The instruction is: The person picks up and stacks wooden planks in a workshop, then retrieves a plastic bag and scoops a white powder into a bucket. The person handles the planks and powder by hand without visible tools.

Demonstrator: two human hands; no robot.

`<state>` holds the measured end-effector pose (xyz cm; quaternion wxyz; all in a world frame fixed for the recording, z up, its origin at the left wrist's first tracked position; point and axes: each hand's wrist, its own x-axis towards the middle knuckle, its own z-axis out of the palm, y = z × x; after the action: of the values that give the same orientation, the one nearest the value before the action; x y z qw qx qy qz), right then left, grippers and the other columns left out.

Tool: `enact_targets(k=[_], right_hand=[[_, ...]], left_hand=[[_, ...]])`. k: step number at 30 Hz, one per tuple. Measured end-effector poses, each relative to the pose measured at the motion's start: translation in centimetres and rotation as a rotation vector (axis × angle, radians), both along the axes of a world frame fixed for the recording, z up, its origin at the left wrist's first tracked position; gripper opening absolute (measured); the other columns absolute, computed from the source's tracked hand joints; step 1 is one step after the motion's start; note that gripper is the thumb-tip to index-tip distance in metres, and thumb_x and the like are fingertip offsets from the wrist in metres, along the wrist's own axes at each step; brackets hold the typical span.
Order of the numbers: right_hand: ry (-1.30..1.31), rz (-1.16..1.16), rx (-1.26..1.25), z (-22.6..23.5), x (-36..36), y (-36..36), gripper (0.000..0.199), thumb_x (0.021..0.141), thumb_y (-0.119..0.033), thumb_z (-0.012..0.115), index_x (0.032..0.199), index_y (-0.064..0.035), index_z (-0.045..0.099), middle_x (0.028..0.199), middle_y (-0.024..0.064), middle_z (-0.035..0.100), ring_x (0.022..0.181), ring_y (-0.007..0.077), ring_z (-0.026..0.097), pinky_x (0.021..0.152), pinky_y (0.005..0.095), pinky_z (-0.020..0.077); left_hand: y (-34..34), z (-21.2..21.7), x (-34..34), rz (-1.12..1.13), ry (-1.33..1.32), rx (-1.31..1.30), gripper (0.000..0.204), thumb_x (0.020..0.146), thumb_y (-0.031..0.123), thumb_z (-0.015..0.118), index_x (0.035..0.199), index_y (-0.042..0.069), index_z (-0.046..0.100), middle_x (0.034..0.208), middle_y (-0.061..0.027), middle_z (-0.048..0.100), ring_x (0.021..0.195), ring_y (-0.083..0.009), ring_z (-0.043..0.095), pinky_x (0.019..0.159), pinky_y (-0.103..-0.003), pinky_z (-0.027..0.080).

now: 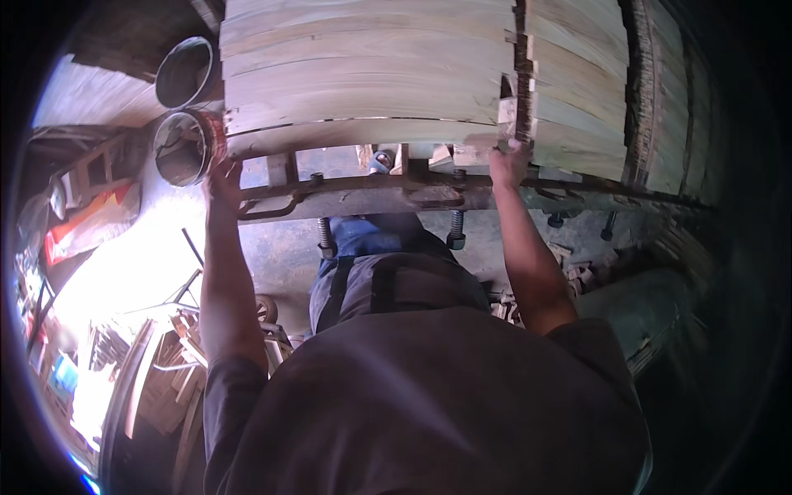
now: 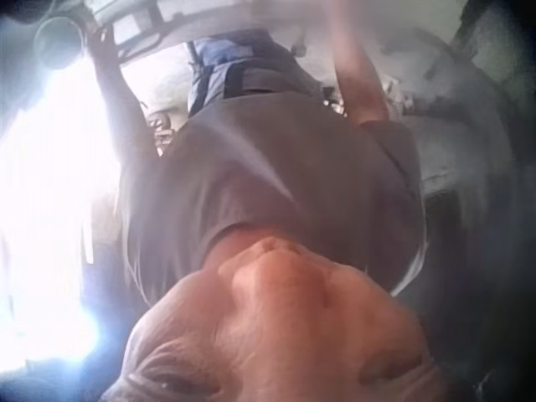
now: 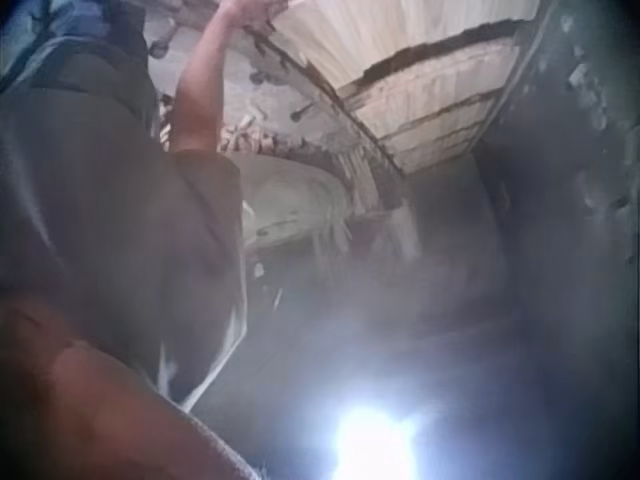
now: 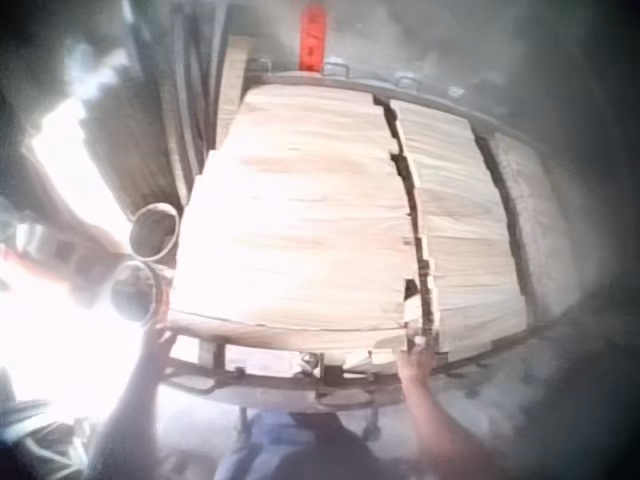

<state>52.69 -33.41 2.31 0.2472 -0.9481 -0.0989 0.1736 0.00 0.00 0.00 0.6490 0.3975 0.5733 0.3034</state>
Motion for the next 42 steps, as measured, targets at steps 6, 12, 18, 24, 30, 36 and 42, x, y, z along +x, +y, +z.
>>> enact_targets(k=[6, 12, 18, 24, 30, 36, 42], right_hand=[[0.629, -0.499, 0.421, 3.8, 1.7, 2.8, 0.033, 0.086, 0.01, 0.061, 0.119, 0.0041, 0.061, 0.108, 0.0142, 0.062, 0.096, 0.0263, 0.066, 0.081, 0.0454, 0.0645], [0.555, -0.496, 0.561, 2.2, 1.9, 1.7, 0.032, 0.084, 0.011, 0.061, 0.115, 0.0011, 0.061, 0.108, 0.0116, 0.061, 0.092, 0.0233, 0.064, 0.083, 0.047, 0.0632], [0.659, -0.364, 0.568, 1.4, 2.6, 1.1, 0.029, 0.09, 0.006, 0.059, 0.119, 0.0048, 0.06, 0.106, 0.0073, 0.057, 0.098, 0.0212, 0.061, 0.091, 0.0454, 0.059], [0.531, -0.141, 0.411, 1.4, 2.6, 1.9, 0.067, 0.081, 0.004, 0.069, 0.144, 0.0056, 0.045, 0.141, 0.0181, 0.053, 0.129, 0.0259, 0.052, 0.11, 0.0365, 0.0393], [0.522, -0.034, 0.56, 2.0, 4.2, 5.1, 0.076, 0.077, -0.008, 0.076, 0.144, 0.0057, 0.044, 0.147, 0.0206, 0.048, 0.139, 0.0259, 0.042, 0.115, 0.034, 0.0279], [0.595, 0.019, 0.441, 2.6, 5.2, 6.4, 0.075, 0.075, -0.01, 0.079, 0.14, 0.0077, 0.047, 0.142, 0.0199, 0.051, 0.132, 0.0258, 0.049, 0.109, 0.0342, 0.0375], [0.593, -0.095, 0.528, 1.3, 4.9, 6.5, 0.075, 0.08, -0.014, 0.075, 0.144, 0.0079, 0.042, 0.138, 0.0179, 0.055, 0.125, 0.0238, 0.054, 0.105, 0.0349, 0.0401]], left_hand=[[-1.0, 0.9, 1.5, 0.293, -0.315, -0.226, 0.021, 0.093, 0.007, 0.054, 0.112, -0.003, 0.054, 0.115, -0.0188, 0.064, 0.111, -0.0347, 0.061, 0.104, -0.053, 0.049], [-0.3, 0.1, 2.0, 0.284, -0.301, -0.226, 0.021, 0.093, 0.009, 0.054, 0.111, -0.002, 0.055, 0.112, -0.0193, 0.065, 0.108, -0.0358, 0.063, 0.099, -0.052, 0.053], [-0.1, 1.0, 2.3, 0.309, -0.431, -0.238, 0.029, 0.092, 0.005, 0.054, 0.12, 0.001, 0.05, 0.111, -0.0154, 0.064, 0.104, -0.0329, 0.064, 0.091, -0.049, 0.057], [0.0, 4.9, 6.9, 0.197, 0.151, -0.164, 0.052, 0.101, 0.029, 0.047, 0.149, 0.011, 0.042, 0.152, -0.0071, 0.045, 0.139, -0.0235, 0.039, 0.117, -0.048, 0.019], [2.3, 3.4, 7.2, 0.128, 0.095, -0.191, 0.059, 0.103, 0.049, 0.041, 0.147, 0.01, 0.047, 0.151, -0.0084, 0.048, 0.142, -0.0235, 0.039, 0.116, -0.048, 0.021], [2.4, 4.1, 6.1, 0.044, 0.056, -0.19, 0.056, 0.103, 0.043, 0.043, 0.152, 0.015, 0.04, 0.157, -0.0029, 0.04, 0.142, -0.0211, 0.037, 0.116, -0.046, 0.022], [2.3, 5.3, 6.4, -0.023, 0.117, -0.182, 0.056, 0.102, 0.028, 0.045, 0.156, 0.015, 0.031, 0.159, -0.0003, 0.037, 0.146, -0.0177, 0.031, 0.117, -0.045, 0.017]])
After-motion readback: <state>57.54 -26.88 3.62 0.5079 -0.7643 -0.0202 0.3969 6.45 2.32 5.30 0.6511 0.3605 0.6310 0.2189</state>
